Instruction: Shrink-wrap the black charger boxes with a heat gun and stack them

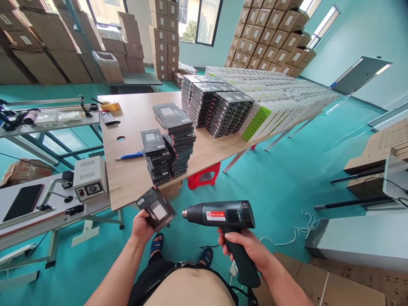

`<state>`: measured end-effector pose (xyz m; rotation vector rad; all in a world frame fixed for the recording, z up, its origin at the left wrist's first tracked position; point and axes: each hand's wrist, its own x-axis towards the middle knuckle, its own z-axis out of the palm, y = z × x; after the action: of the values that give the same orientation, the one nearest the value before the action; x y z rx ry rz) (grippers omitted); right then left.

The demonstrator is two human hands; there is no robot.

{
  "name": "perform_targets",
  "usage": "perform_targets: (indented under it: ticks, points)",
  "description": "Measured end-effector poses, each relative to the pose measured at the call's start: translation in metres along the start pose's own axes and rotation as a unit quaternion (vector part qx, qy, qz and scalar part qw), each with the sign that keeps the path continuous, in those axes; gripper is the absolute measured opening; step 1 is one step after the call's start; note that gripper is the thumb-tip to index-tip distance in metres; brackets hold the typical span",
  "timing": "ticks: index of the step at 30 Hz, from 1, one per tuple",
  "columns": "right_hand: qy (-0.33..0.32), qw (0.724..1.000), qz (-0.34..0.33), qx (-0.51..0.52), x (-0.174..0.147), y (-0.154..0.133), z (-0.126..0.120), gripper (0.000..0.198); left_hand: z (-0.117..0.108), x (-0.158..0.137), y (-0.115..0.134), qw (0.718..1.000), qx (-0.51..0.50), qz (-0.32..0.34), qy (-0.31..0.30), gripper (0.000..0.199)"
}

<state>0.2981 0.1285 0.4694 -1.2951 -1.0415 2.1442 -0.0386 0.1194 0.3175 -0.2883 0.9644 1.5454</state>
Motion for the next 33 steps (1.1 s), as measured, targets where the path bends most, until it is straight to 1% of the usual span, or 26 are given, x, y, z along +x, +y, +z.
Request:
perform_targets:
  ticks: [4,6,9,13,14,18,19,23,26,27,29,31,33]
  points:
    - [-0.033,0.999,0.015,0.0,-0.004,0.005,0.005,0.036,0.001,0.004,0.001,0.999,0.039,0.012,-0.001,0.031]
    - [-0.039,0.999,0.019,0.0,-0.005,0.007,0.009,0.036,0.001,0.004,-0.001,0.999,0.045,0.018,-0.008,0.026]
    - [-0.046,0.999,0.025,-0.006,-0.006,0.009,0.012,0.036,0.0,0.004,-0.003,0.999,0.043,0.025,-0.013,0.023]
    - [-0.086,0.995,0.041,-0.036,-0.008,0.008,0.013,0.037,-0.002,0.003,-0.007,0.997,0.064,0.034,-0.003,0.02]
    - [-0.079,0.995,0.038,-0.041,-0.006,0.007,0.014,0.036,-0.002,0.003,-0.008,0.997,0.07,0.036,-0.001,0.02]
    - [-0.005,1.0,-0.01,-0.029,0.008,-0.004,0.023,0.034,-0.007,0.002,-0.016,0.994,0.108,0.03,-0.008,0.018]
    - [0.001,0.999,-0.02,-0.025,0.013,-0.009,0.027,0.034,-0.009,0.002,-0.018,0.992,0.12,0.028,-0.013,0.017]
    - [-0.029,0.998,-0.048,-0.024,0.032,-0.028,0.046,0.034,-0.016,0.004,-0.027,0.988,0.152,0.027,-0.033,0.016]
    - [-0.044,0.996,-0.061,-0.051,0.039,-0.037,0.054,0.035,-0.021,0.005,-0.031,0.986,0.154,0.037,-0.048,0.015]
    - [-0.048,0.995,-0.055,-0.069,0.039,-0.039,0.054,0.035,-0.022,0.006,-0.032,0.986,0.15,0.044,-0.051,0.013]
    - [-0.072,0.99,-0.02,-0.121,0.034,-0.041,0.052,0.035,-0.024,0.006,-0.031,0.987,0.138,0.062,-0.052,0.01]
    - [-0.118,0.977,0.024,-0.175,0.025,-0.043,0.047,0.034,-0.025,0.005,-0.028,0.988,0.125,0.071,-0.051,0.009]
    - [-0.167,0.962,0.054,-0.21,0.016,-0.043,0.042,0.029,-0.026,0.002,-0.023,0.989,0.12,0.062,-0.052,0.011]
